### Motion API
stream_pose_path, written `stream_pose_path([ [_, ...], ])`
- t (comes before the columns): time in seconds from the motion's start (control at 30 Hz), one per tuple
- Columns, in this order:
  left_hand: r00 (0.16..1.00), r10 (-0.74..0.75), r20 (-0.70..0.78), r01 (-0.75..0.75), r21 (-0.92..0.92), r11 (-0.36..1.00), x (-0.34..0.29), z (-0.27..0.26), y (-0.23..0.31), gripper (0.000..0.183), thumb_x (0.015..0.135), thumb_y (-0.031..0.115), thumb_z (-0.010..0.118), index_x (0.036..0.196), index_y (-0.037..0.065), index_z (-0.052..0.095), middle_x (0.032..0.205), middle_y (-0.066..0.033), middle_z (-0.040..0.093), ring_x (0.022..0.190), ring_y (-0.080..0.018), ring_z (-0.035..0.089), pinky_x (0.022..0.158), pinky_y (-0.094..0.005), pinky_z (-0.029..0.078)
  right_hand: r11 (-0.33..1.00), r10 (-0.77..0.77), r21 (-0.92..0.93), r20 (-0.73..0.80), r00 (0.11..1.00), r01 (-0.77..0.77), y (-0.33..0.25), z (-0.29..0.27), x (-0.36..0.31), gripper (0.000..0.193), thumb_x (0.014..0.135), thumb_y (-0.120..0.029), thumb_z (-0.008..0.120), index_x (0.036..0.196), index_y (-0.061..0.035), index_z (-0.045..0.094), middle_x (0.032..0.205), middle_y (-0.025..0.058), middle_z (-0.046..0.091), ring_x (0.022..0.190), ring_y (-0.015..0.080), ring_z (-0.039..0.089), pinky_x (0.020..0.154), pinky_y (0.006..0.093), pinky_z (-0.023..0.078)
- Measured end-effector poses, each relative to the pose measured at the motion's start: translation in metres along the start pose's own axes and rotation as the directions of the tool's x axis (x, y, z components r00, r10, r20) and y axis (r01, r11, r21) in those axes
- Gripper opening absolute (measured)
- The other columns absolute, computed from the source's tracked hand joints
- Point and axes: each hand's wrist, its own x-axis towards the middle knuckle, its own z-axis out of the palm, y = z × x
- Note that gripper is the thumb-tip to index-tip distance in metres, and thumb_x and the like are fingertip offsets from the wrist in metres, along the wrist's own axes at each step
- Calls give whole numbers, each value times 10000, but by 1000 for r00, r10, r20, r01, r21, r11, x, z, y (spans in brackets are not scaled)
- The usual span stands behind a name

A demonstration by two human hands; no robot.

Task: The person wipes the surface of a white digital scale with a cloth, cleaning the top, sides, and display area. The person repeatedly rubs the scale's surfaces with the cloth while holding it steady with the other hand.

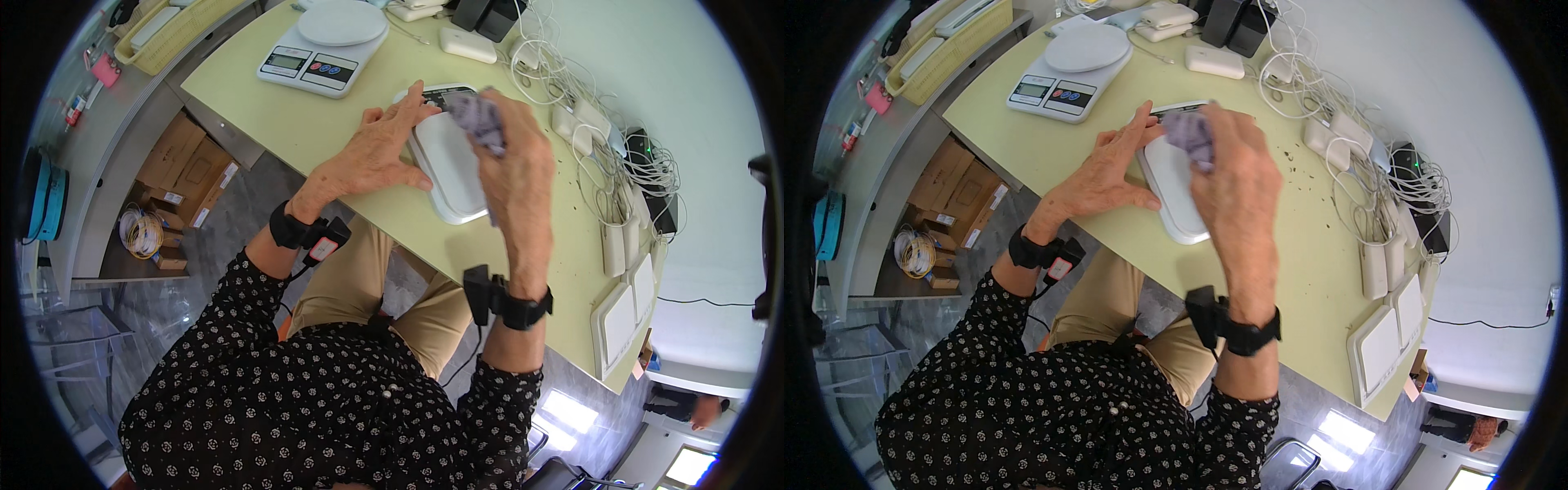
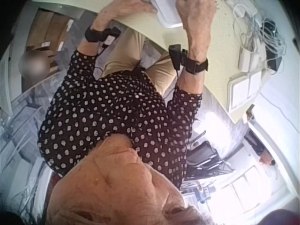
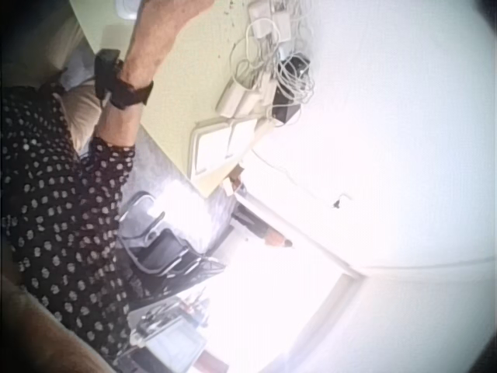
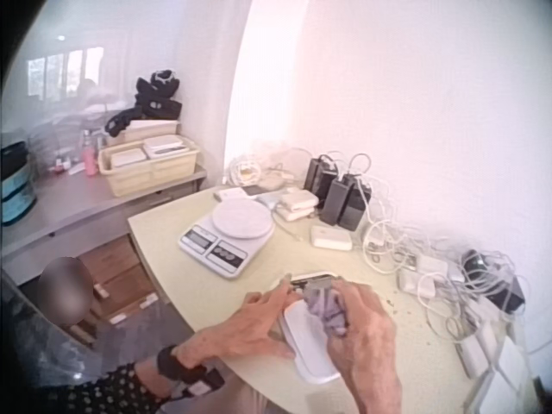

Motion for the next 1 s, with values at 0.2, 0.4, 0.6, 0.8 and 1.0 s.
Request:
stream_pose_path([
  [0.2, 998, -42, -41, 43, 29, 999, -1, 8, -6, 1373, 737, 386, 907, 1677, 10, -20, 1605, -147, 457, 1496, -297, 414, 1241, -463, 207, 998, 68, -9, 224, 972, -68, -15, 40, -9, 391, 769, -59, 810, 1149, -75, 719, 1141, 92, 735, 1122, 314, 627, 944, 436, 447],
  [0.4, 996, 85, -32, -85, 22, 996, -2, 1, -1, 1219, 755, 270, 886, 1688, 78, 126, 1626, -124, 449, 1523, -282, 375, 1236, -457, 214, 993, -89, 94, 238, 967, 68, -21, 6, -53, 473, 658, 39, 759, 1116, -73, 720, 1215, 63, 718, 1189, 309, 619, 983, 426, 430],
  [0.6, 995, 29, 93, -42, 143, 989, -1, -3, 11, 906, 782, 254, 862, 1598, 208, 471, 1645, -113, 437, 1550, -308, 317, 1233, -501, 209, 997, 60, 27, 267, 962, -69, 7, -35, -87, 563, 618, 163, 668, 1124, -77, 720, 1260, 93, 716, 1296, 339, 605, 1084, 457, 433],
  [0.8, 994, 27, 108, -42, 134, 990, 2, -2, 9, 858, 767, 258, 873, 1555, 208, 539, 1646, -118, 428, 1553, -326, 297, 1221, -520, 221, 943, 329, 28, 91, 940, -333, 66, -58, -74, 549, 673, 215, 586, 1146, -36, 708, 1216, 148, 726, 1216, 378, 648, 1017, 428, 508],
  [1.0, 994, 30, 104, -45, 148, 988, 0, -2, 11, 855, 778, 246, 868, 1562, 210, 529, 1655, -118, 415, 1552, -332, 297, 1213, -530, 224, 848, 498, 216, -13, 867, -484, 29, -54, -75, 575, 680, 199, 592, 1186, -53, 696, 1277, 155, 687, 1204, 380, 648, 1004, 403, 519],
])
